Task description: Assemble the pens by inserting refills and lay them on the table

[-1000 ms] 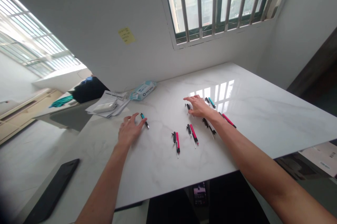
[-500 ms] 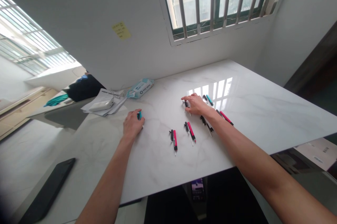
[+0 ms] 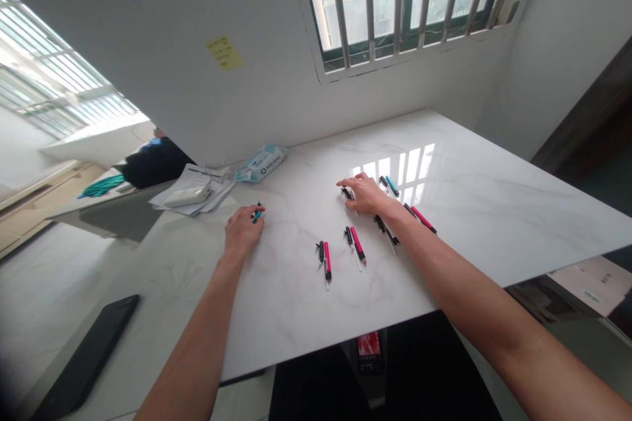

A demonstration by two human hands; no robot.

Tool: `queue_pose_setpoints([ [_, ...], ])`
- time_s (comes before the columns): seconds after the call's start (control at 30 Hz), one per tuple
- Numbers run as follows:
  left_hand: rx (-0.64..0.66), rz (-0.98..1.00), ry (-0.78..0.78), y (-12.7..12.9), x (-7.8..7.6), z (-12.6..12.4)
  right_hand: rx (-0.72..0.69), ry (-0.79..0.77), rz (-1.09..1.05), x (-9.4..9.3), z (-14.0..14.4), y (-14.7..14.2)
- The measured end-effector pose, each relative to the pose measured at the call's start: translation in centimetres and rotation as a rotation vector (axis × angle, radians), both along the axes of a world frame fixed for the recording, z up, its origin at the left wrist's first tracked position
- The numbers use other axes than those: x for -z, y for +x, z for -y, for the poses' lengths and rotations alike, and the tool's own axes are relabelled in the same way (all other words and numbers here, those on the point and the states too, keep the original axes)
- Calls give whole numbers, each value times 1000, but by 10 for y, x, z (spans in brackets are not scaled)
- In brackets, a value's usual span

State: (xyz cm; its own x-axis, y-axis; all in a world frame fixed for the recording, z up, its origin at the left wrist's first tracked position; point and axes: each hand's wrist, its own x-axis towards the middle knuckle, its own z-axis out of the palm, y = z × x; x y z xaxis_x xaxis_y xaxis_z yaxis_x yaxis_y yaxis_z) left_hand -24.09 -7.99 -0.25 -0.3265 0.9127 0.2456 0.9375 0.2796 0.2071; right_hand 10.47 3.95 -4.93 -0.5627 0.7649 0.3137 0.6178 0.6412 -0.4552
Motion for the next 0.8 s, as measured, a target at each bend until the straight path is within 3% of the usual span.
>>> queue_pose_setpoints([
  [0.23, -9, 2, 80, 7, -3, -1, 7, 30, -39, -5, 0, -1],
  [0.37, 84, 72, 235, 38, -11, 0, 10, 74, -170, -13, 0, 1],
  [0.47, 205, 183, 252, 70, -14, -1, 6, 72, -191, -19, 3, 5],
  [0.6, 257, 240, 273, 97, -7, -5, -11, -7, -74, -24, 9, 14],
  [0.8, 282, 348, 275, 103, 7, -5, -96, -63, -16, -26, 12, 12],
])
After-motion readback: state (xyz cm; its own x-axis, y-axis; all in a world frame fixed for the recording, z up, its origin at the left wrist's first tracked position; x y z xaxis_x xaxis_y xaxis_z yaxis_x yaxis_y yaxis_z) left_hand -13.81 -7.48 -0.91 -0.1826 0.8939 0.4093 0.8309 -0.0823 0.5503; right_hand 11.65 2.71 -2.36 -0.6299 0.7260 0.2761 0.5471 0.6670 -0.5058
